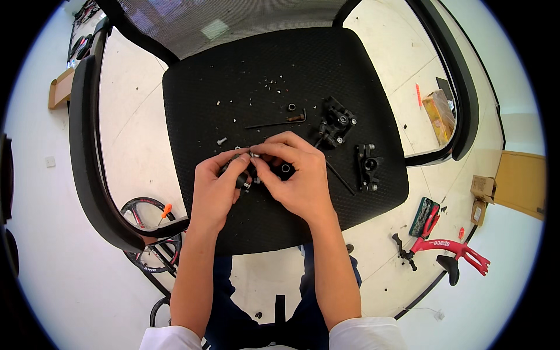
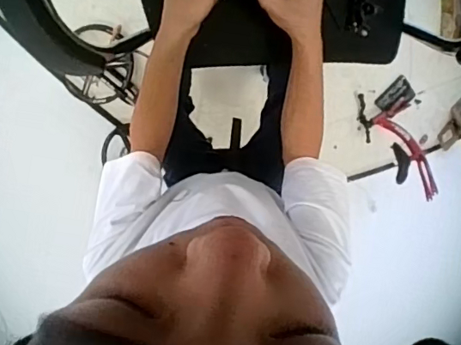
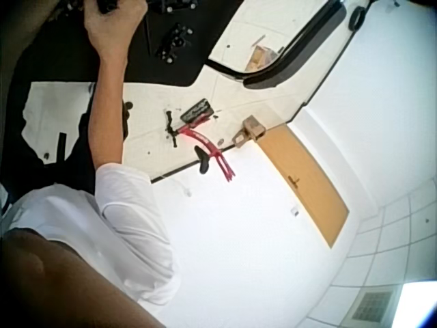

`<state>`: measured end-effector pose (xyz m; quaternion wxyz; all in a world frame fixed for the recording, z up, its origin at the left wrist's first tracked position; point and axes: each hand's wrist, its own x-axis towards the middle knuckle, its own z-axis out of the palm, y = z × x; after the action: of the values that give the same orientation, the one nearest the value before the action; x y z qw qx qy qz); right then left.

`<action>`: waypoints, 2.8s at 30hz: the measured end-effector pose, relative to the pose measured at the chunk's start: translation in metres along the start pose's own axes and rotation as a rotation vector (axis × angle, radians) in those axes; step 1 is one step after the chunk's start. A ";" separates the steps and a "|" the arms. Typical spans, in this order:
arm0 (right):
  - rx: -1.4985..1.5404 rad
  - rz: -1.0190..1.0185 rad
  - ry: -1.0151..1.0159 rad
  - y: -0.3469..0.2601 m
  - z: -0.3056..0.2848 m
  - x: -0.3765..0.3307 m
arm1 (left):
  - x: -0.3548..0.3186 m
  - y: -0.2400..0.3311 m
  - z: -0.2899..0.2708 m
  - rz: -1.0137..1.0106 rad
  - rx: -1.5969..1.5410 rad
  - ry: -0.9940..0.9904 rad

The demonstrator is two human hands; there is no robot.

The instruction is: The person assembles small mechanical components on a black chair seat, picking up parts, inserting pins, and joining pieces together. The person handles multiple small parts and uses an Allen key to tighten connections.

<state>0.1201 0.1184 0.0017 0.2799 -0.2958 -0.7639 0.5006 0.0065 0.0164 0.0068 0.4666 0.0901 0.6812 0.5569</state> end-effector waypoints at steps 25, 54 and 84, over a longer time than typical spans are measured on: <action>-0.532 0.113 -0.026 0.003 0.034 -0.012 | 0.006 0.006 -0.014 0.057 -0.362 0.252; 0.440 0.221 0.011 -0.006 0.013 -0.004 | 0.003 0.000 -0.003 0.795 0.463 0.290; 0.526 0.405 -0.165 0.011 -0.009 0.003 | 0.002 0.002 -0.018 0.010 -0.094 -0.220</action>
<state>0.1265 0.1293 -0.0052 0.1787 -0.3176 -0.5544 0.7482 -0.0086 0.0060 0.0064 0.5394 0.1323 0.5987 0.5772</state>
